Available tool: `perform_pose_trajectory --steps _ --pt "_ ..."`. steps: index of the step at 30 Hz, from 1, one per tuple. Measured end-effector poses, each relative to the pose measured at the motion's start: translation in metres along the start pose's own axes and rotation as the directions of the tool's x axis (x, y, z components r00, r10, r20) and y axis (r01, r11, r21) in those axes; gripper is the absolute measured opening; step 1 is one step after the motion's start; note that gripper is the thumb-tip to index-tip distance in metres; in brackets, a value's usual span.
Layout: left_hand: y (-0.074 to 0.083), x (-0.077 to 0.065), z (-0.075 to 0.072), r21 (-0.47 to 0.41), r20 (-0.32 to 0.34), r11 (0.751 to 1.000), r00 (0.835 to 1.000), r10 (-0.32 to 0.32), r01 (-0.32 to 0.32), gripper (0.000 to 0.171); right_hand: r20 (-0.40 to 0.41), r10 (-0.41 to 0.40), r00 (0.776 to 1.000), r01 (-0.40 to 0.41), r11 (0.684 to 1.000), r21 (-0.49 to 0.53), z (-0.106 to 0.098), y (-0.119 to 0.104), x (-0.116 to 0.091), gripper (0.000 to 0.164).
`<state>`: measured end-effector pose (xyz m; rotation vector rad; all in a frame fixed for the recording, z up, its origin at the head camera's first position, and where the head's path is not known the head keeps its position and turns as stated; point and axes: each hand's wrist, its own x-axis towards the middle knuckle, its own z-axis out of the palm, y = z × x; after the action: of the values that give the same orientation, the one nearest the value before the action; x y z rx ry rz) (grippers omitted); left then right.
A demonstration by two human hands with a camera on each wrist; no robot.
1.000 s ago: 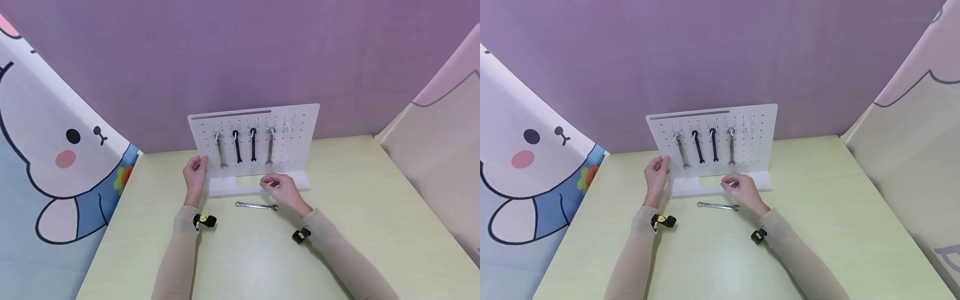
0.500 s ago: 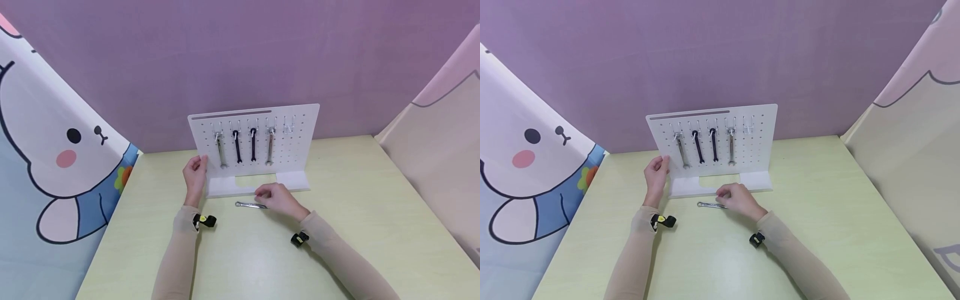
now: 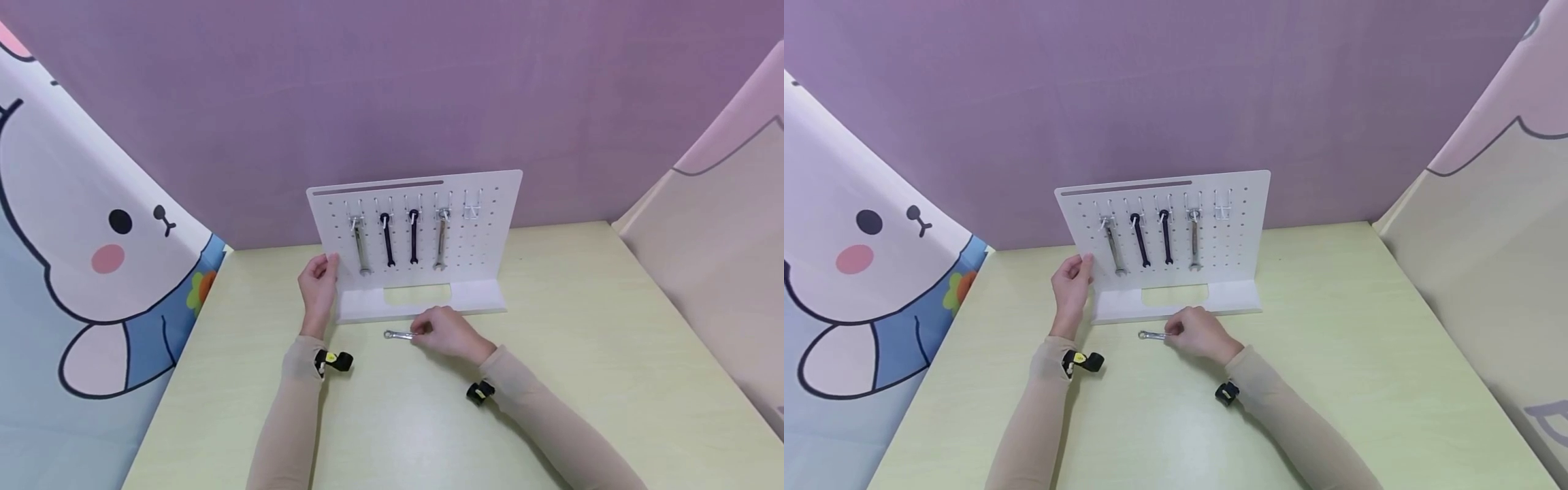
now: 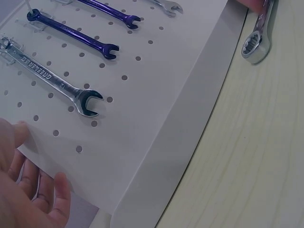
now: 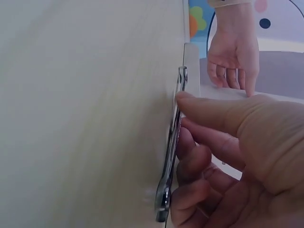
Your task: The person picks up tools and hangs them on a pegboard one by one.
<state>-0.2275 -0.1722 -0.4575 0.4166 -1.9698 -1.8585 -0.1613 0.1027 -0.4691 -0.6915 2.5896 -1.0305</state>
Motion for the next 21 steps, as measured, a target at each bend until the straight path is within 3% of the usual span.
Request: perform_pose_trajectory --steps 21 --pt "-0.001 0.001 0.001 -0.006 -0.009 1.0 1.0 0.014 -0.014 0.03 0.025 0.065 0.998 -0.064 0.997 -0.037 0.004 -0.01 -0.001 0.004"
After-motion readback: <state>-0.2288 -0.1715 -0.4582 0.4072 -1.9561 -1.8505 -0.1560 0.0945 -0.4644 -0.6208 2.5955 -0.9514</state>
